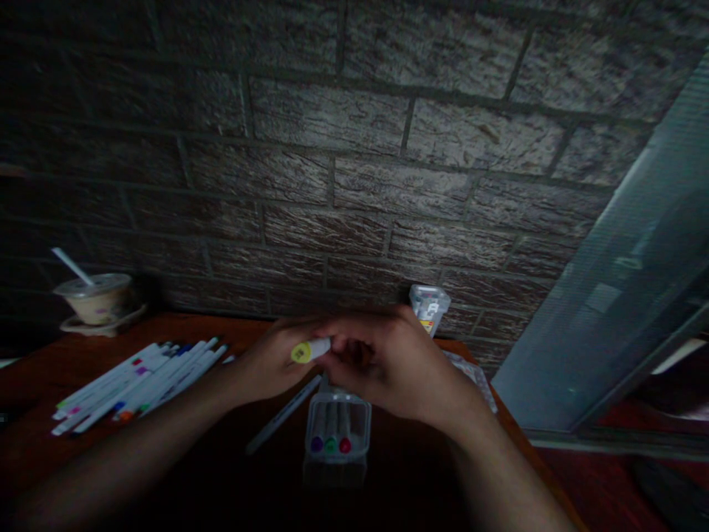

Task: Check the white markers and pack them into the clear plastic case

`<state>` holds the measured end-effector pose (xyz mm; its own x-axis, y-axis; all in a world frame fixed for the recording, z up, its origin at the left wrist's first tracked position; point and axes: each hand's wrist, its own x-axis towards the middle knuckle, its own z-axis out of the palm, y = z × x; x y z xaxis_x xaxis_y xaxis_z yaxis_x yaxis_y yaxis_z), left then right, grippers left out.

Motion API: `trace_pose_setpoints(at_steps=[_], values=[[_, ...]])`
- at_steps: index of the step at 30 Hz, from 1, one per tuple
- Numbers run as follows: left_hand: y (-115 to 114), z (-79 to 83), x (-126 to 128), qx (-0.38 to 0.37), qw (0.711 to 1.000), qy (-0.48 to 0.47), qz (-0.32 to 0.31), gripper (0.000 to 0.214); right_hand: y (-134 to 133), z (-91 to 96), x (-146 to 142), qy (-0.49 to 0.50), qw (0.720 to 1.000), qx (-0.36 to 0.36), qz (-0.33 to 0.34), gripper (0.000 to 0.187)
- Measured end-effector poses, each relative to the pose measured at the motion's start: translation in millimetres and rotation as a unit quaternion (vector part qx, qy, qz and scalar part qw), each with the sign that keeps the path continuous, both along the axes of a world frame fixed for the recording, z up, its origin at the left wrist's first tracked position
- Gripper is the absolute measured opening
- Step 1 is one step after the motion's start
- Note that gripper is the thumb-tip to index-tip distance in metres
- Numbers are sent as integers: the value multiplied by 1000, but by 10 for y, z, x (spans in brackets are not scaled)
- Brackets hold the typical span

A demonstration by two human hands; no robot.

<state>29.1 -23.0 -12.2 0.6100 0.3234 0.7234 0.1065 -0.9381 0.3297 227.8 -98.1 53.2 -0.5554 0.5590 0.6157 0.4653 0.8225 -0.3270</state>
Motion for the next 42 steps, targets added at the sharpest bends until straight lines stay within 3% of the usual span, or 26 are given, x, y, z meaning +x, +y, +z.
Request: trace_pose_setpoints(at_steps=[2,8,13,28,42], values=[[-13,-21,0,-11,1000,-7,9,11,27,-11,-1,39,999,-18,-26,3],[28,-73,-16,-14,997,-49,51,11,76,-12,41,117,990,-60,-45,11],[65,-64,-10,3,997,-68,48,12,66,-4,77,88,993,-64,-36,15],[20,-23,4,-9,996,-83,33,19,-19,27,26,33,999,18,-10,20],[12,-34,19,-17,996,-76,40,15,-27,50,51,15,999,26,-25,19]])
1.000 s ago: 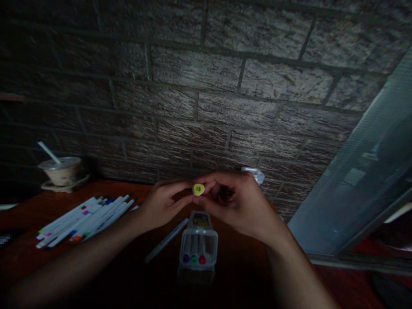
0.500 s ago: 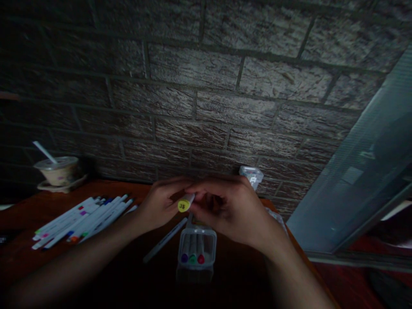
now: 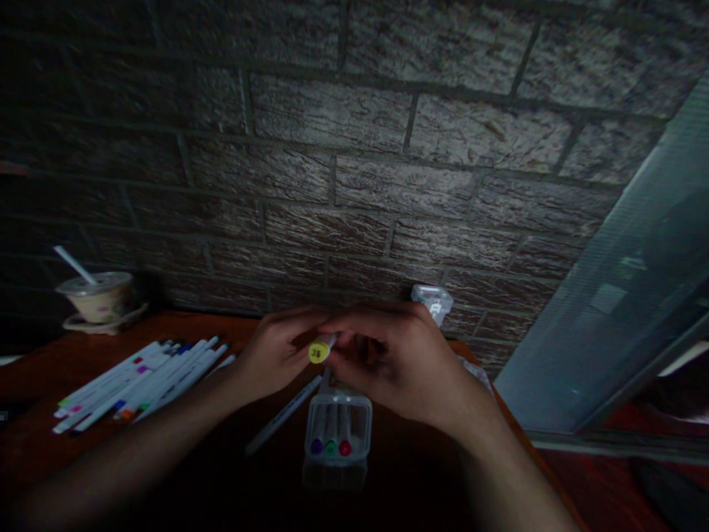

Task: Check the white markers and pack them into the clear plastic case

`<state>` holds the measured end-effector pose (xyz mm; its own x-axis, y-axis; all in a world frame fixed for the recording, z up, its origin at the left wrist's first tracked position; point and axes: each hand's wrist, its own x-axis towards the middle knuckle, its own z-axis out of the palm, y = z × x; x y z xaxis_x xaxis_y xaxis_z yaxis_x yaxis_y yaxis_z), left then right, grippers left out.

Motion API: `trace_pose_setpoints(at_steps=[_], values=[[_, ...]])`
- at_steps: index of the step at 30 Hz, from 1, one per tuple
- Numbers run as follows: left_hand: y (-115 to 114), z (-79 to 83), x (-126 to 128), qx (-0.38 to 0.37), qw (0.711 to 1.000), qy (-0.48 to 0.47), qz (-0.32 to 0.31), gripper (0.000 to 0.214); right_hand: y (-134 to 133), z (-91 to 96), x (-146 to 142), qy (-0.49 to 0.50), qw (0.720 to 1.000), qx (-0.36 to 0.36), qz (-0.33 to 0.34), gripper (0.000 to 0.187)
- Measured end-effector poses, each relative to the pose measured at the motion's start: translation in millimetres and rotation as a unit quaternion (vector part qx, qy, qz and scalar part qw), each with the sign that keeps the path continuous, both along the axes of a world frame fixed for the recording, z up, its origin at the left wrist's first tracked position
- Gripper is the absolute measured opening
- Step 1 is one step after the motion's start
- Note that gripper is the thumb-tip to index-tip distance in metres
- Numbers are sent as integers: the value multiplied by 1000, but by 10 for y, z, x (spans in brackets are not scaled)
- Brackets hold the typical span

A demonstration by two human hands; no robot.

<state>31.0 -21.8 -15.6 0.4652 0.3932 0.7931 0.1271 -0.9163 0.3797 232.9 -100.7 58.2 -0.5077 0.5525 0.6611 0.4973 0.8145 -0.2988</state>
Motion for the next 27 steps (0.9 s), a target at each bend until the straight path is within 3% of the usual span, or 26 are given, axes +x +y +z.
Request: trace_pose_setpoints(at_steps=[10,16,21,27], values=[[33,-8,-3,5,1000,-7,4,17,13,-12,20,-5,1000,7,-18,20],[53,-31,-27,9,999,-1,37,10,44,19,130,22,998,-23,-56,5],[51,-43,-23,-3,999,-11,44,13,85,11,228,81,994,-41,-65,11],[62,-61,-15,0,999,-7,47,13,49,58,340,53,995,-45,-74,13]])
